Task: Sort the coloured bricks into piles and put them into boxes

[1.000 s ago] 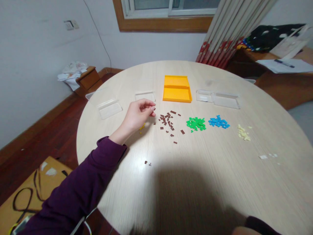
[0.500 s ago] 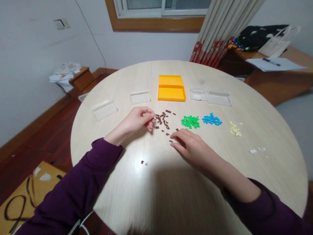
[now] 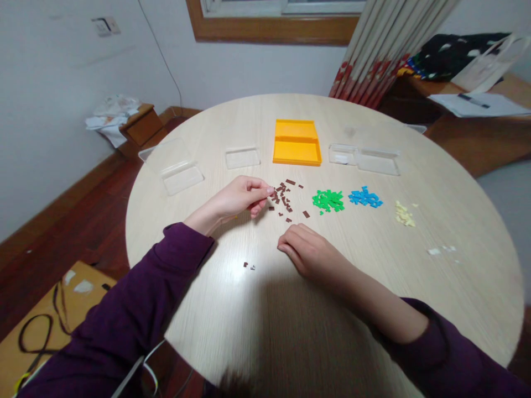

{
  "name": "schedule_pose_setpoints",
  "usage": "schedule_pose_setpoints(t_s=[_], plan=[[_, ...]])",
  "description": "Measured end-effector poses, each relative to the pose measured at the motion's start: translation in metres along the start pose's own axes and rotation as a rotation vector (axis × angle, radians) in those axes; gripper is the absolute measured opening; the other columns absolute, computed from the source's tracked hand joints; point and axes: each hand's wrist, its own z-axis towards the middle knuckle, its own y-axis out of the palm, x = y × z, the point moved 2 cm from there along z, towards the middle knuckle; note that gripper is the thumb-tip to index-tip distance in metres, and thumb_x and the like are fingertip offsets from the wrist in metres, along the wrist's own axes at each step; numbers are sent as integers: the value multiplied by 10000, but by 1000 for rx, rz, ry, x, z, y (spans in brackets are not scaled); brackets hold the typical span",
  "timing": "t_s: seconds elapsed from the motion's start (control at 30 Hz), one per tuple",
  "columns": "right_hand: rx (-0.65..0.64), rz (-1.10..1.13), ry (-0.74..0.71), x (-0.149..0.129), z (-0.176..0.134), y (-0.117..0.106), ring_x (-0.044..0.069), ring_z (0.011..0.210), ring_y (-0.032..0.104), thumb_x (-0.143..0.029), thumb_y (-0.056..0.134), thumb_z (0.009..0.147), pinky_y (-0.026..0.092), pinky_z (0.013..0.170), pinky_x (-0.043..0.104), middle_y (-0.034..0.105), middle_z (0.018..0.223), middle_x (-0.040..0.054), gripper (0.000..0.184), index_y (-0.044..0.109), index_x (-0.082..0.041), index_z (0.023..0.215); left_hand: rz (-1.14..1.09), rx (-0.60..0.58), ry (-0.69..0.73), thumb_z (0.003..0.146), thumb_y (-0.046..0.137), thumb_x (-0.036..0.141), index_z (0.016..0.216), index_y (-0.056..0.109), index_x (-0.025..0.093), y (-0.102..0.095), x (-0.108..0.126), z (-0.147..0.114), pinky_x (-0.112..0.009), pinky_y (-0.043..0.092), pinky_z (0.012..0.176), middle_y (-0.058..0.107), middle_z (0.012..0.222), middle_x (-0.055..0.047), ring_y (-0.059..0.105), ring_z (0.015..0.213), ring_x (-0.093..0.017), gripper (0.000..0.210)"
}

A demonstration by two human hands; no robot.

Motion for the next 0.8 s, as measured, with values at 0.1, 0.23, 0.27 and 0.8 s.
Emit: schedule_pose_setpoints(t_s=[0.1,0.23,0.27,0.8], plan=[[28,33,-7,1,0,-1,191,761,551,-166,455,952,467,714,326,613,784,77,197,599,-176,818,22,-19,25,877,643,244,636,609,128,-2,-3,1,-190,312,420,459,418,41,415,376,-50,270],[62,46,29,3,0,-4,192,775,582,-176,456,959,489,724,338,636,799,80,215,628,-180,830,42,-31,34,862,640,227,703,685,123,-5,-6,3,-206,337,454,455,427,43,409,406,-64,195],[72,50,36,4,1,-4,192,777,589,-177,453,962,494,727,340,641,802,80,221,635,-182,837,44,-28,36,857,641,224,713,700,124,-5,-7,4,-209,344,461,459,430,41,411,412,-67,185],[-237,184,-74,-11,-4,-13,149,734,521,-113,556,893,444,686,283,607,760,30,164,625,-175,758,-81,7,-15,762,668,35,776,698,84,-3,-8,3,-270,556,634,651,576,-19,611,517,-91,59]])
